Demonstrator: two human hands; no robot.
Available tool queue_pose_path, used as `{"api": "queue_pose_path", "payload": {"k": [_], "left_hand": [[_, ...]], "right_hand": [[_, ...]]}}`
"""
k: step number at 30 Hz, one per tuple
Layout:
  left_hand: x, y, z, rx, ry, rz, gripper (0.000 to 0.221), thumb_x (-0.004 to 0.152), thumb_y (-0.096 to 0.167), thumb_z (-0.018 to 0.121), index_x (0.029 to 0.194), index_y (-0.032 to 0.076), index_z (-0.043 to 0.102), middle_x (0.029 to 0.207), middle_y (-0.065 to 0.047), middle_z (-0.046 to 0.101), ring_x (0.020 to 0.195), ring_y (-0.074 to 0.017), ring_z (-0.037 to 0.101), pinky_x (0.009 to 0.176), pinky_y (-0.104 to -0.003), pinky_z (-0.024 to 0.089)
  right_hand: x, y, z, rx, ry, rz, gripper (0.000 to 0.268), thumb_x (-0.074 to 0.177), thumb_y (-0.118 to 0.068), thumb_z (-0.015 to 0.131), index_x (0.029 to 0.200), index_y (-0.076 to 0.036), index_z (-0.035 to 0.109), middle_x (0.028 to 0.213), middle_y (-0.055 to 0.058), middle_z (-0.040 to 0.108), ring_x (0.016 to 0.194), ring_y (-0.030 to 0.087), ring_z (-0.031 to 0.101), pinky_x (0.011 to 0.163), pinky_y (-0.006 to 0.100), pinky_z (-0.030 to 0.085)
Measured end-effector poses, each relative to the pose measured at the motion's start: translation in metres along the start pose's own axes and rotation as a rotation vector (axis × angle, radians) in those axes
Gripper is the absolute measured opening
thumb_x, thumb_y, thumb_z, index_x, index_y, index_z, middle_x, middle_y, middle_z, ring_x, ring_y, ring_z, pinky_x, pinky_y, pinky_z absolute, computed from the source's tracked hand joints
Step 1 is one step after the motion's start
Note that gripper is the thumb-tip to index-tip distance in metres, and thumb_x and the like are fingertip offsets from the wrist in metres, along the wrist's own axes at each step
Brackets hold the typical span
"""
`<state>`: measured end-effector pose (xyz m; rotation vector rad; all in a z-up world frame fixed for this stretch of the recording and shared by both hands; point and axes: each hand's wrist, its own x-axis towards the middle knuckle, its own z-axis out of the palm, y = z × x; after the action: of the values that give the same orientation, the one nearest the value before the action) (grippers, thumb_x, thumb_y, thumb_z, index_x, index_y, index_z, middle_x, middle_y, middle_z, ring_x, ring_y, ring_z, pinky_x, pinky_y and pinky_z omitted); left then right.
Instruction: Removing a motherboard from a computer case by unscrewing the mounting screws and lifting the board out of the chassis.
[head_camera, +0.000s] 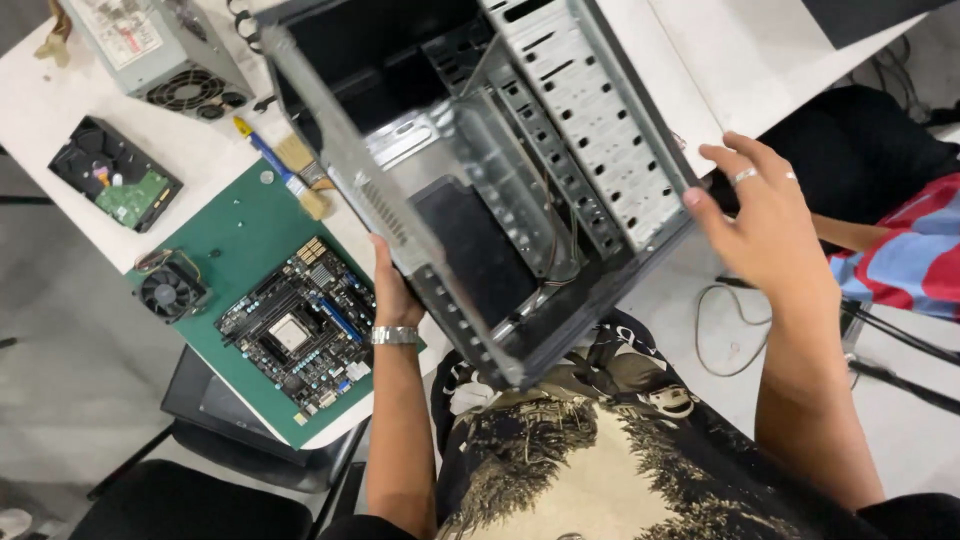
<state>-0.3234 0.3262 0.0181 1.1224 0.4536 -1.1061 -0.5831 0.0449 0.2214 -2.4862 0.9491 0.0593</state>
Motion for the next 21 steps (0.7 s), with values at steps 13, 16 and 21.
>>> {"api": "queue_pose_path", "payload": {"k": [13, 16, 21], "left_hand": [[0.045, -0.042, -0.136, 0.519, 0.163, 0.207, 0.066, 0.102, 0.058, 0.051, 0.140, 0.004, 0.057, 0.137, -0.030, 0.057, 0.128, -0.0448, 0.054, 0.108, -0.052, 0.045], [-0.027, -0.020, -0.072, 0.688, 0.208, 0.304, 0.062, 0.106, 0.047, 0.047, 0.143, -0.002, 0.051, 0.139, -0.034, 0.053, 0.130, -0.0494, 0.049, 0.110, -0.055, 0.042], [-0.089, -0.011, 0.021, 0.964, 0.234, 0.425, 0.055, 0.112, 0.030, 0.039, 0.147, -0.012, 0.042, 0.142, -0.042, 0.046, 0.133, -0.0570, 0.042, 0.113, -0.058, 0.037]], "right_hand": [[0.098, 0.214, 0.176, 0.174, 0.055, 0.407, 0.088, 0.088, -0.043, 0.082, 0.159, -0.009, 0.043, 0.153, 0.036, 0.031, 0.134, 0.065, 0.040, 0.112, 0.070, 0.035], [0.127, 0.241, 0.210, -0.056, -0.108, 0.409, 0.074, 0.095, -0.047, 0.074, 0.156, -0.014, 0.050, 0.156, 0.027, 0.030, 0.138, 0.059, 0.032, 0.106, 0.071, 0.040], [0.120, 0.306, 0.217, 0.107, 0.201, 0.203, 0.047, 0.096, -0.022, 0.087, 0.133, -0.004, 0.064, 0.119, 0.024, 0.061, 0.106, 0.048, 0.063, 0.082, 0.054, 0.056]]}}
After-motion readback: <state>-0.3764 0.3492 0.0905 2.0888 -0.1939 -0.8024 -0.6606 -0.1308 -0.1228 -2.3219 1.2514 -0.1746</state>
